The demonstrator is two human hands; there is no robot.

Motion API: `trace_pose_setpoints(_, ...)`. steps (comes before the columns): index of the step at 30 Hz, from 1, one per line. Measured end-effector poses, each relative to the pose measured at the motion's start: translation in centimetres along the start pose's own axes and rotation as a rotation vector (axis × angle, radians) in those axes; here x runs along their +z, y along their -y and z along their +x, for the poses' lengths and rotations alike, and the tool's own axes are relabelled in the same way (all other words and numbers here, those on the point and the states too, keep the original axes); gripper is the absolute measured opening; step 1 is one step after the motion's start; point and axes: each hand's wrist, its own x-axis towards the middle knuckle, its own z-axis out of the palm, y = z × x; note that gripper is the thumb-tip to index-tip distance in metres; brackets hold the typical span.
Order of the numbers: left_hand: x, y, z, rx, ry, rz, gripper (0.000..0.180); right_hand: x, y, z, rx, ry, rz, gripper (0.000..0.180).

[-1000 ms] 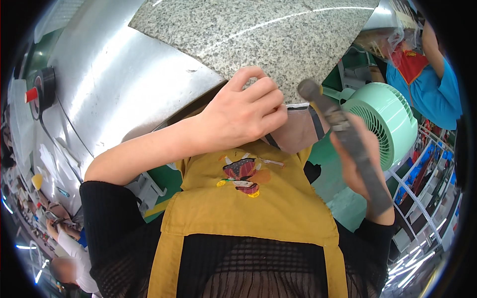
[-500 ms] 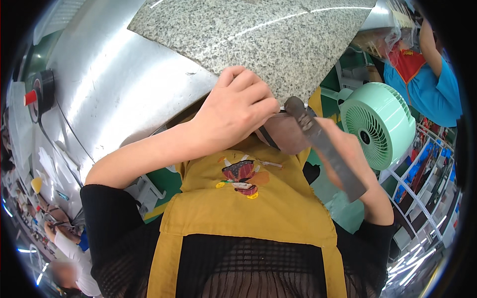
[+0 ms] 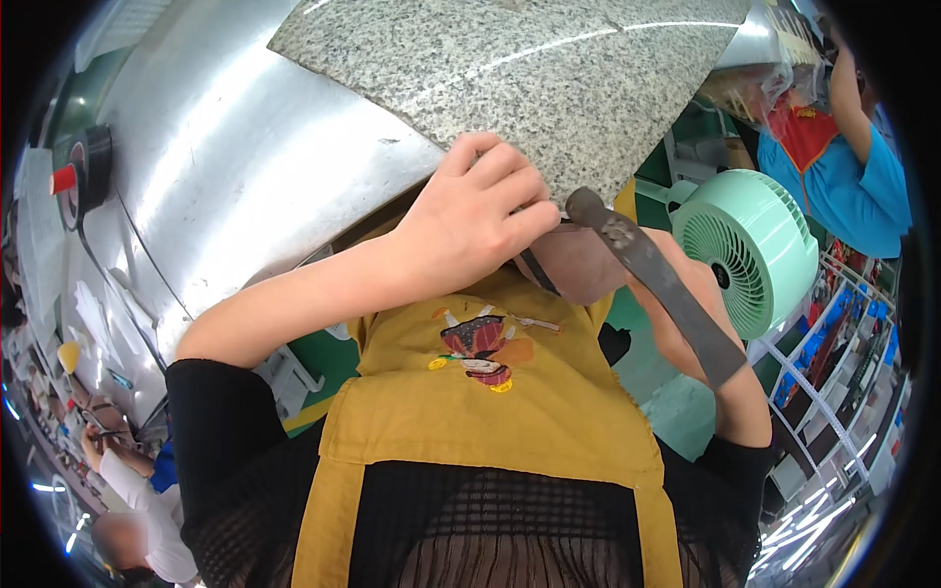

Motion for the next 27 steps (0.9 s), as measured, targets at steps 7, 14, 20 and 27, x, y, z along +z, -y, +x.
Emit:
trace_pose_setpoints(7, -0.2, -0.3, 0.4, -0.029, -0.008, 0.032, 0.018, 0.9, 0.0, 0.2, -0.157, 0.058, -0.236, 0.039)
trace_pose_setpoints(14, -0.6, -1.2, 2.7, -0.148, 0.156, -0.086, 0.014, 0.2, -1.2, -0.8, -0.037, -0.184, 0.146, 0.018)
trace_pose_setpoints(20, 1.0, -0.6, 3.0, -0.131, 0.036, -0.047, 0.013, 0.1, -1.6, -1.2, 0.026, -0.136, -0.041, 0.044)
trace_pose_setpoints(27, 1.1, -1.1, 2.0, -0.039, 0.002, 0.095, 0.022, -1.1, -0.9, -0.9, 0.030, -0.204, 0.148, 0.016)
